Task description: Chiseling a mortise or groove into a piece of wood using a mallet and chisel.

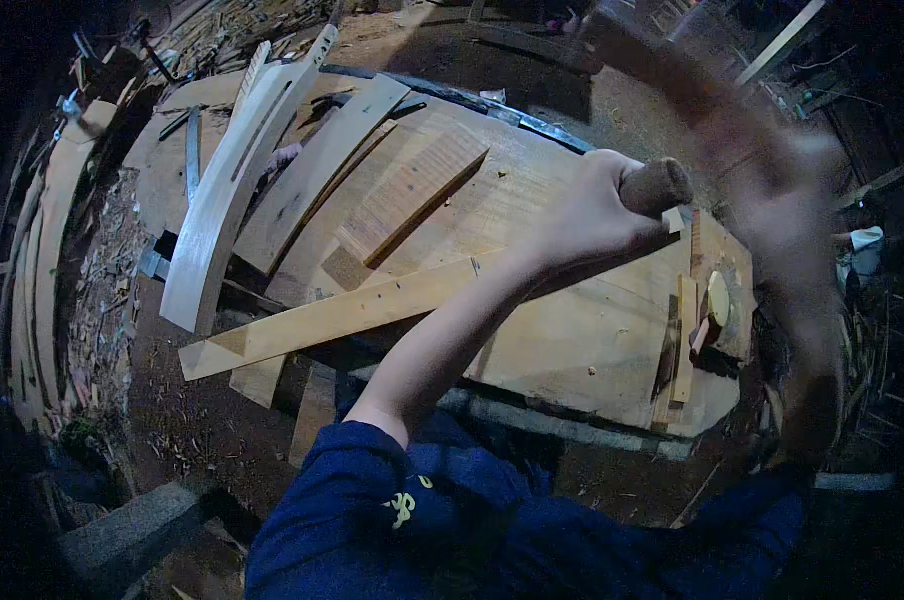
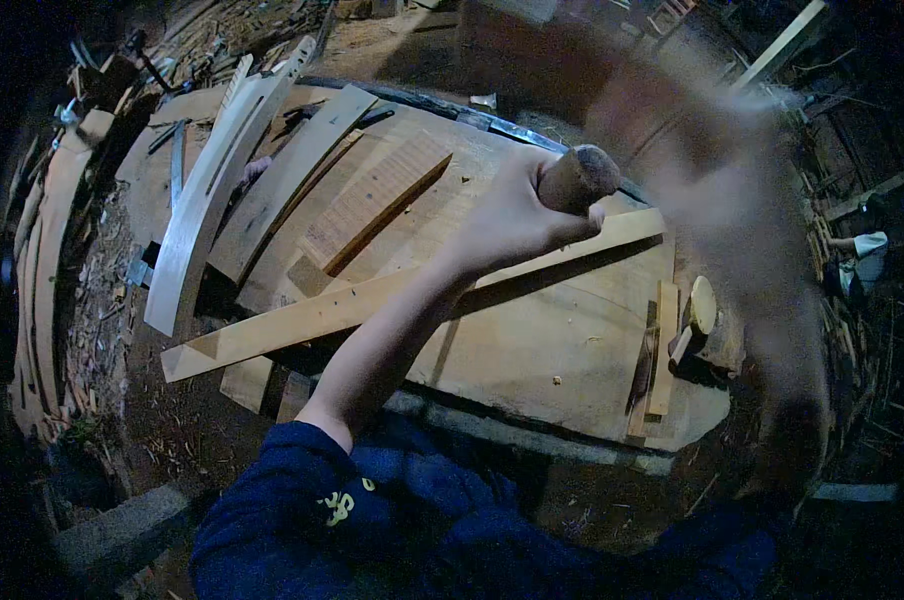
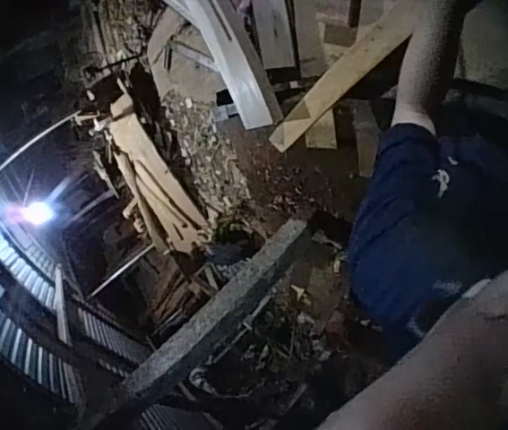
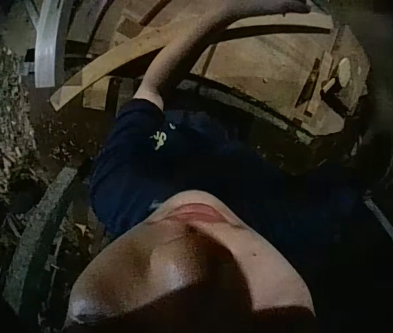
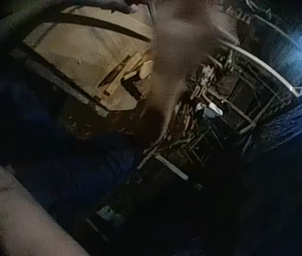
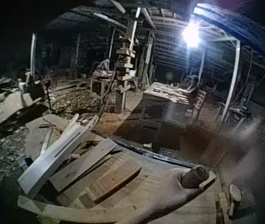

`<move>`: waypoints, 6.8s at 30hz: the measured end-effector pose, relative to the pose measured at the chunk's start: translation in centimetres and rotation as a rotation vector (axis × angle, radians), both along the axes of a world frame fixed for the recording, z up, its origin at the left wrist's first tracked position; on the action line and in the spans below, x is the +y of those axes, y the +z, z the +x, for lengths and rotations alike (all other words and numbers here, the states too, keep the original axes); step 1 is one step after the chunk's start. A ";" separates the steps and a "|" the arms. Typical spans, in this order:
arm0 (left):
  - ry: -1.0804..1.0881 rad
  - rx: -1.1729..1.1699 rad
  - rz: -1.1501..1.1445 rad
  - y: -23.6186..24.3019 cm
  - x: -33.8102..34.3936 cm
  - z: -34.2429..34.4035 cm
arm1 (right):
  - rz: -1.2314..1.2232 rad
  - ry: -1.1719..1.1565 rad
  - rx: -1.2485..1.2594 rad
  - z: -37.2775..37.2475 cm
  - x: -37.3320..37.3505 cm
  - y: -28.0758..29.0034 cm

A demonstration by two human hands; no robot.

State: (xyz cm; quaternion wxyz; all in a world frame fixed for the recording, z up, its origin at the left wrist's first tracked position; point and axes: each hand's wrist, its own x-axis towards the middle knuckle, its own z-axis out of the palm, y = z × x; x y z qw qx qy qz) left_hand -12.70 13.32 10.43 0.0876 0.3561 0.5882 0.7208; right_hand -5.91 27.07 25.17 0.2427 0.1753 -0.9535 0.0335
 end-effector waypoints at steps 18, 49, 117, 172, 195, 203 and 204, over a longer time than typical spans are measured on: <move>0.044 -0.074 -0.048 -0.7 0.1 -1.0 | -0.161 -0.160 0.246 1.5 -1.8 1.7; -0.023 -0.195 0.023 -2.8 -2.2 0.1 | -0.415 -0.433 -0.409 10.5 4.8 -24.4; 0.768 0.574 -0.863 -14.9 -11.6 5.6 | -1.226 0.930 -0.483 -5.1 -5.2 -14.6; 0.782 0.417 0.105 2.7 -4.1 2.4 | -1.288 1.187 -0.639 -6.9 -2.6 -16.5; -0.005 -0.134 0.018 0.9 -2.7 -0.6 | -1.029 -0.106 -0.382 3.8 4.8 -22.5; -0.008 -0.123 -0.026 2.0 -3.1 0.2 | -0.484 -0.314 -0.531 10.6 7.0 -25.7; -0.015 -0.128 -0.015 2.0 -3.1 0.2 | -0.449 -0.352 -0.558 10.8 7.0 -25.7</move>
